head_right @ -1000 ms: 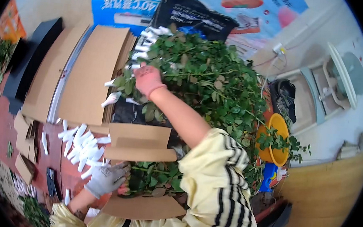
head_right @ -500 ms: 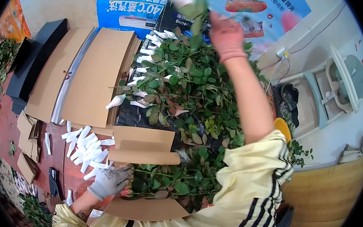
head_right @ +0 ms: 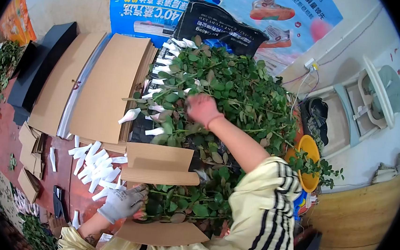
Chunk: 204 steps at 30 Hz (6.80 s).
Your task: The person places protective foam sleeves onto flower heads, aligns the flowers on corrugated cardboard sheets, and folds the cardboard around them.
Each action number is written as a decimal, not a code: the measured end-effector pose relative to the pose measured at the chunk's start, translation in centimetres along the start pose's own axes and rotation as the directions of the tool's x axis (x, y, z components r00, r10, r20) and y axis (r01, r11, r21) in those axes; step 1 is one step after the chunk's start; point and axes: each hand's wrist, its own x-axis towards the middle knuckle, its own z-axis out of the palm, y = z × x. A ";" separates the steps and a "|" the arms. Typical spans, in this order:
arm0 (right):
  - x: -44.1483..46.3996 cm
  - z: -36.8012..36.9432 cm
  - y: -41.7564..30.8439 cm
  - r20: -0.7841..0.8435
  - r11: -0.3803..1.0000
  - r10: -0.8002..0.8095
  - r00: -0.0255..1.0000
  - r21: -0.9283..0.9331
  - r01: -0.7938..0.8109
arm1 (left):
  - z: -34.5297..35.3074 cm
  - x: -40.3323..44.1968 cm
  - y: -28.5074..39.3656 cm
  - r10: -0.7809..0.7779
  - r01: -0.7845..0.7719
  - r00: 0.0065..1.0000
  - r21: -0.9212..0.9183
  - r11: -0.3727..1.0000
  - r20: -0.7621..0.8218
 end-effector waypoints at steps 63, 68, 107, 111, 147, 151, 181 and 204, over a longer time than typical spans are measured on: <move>-23.7 -13.4 -7.1 -0.963 0.632 0.077 0.259 0.248 0.734 | 0.7 0.8 1.2 -0.080 0.079 0.996 -0.012 0.997 -0.036; -24.1 -13.7 -8.1 -0.948 0.545 0.211 0.237 0.315 0.777 | -0.1 1.2 1.5 -0.063 0.062 0.997 -0.014 0.998 -0.037; -23.1 -12.0 -8.2 -0.926 0.482 0.100 0.364 0.365 0.796 | -7.8 -0.8 6.1 0.145 -0.181 0.969 -0.179 0.967 -0.200; -22.8 -11.6 -10.5 -0.900 0.582 -0.103 0.423 0.290 0.759 | -17.0 0.2 11.5 0.374 -0.483 0.492 0.111 0.868 -0.786; -21.8 -7.9 -11.5 -0.824 0.618 -0.254 0.507 0.265 0.740 | -19.7 -0.7 12.3 0.281 -0.228 0.655 0.171 0.959 -0.701; -21.7 -7.6 -11.9 -0.838 0.613 -0.235 0.492 0.265 0.744 | -18.7 0.3 11.5 0.385 -0.267 0.576 0.279 0.922 -0.721; -60.8 -24.5 0.9 -0.679 0.691 0.706 0.201 0.723 0.012 | -5.4 -1.3 0.1 0.348 -0.409 0.909 -0.340 0.847 -0.229; -70.8 -0.6 -35.6 -0.126 0.280 0.954 0.273 0.042 -0.959 | -5.1 3.8 -0.4 0.311 -0.373 0.927 -0.607 0.701 -0.209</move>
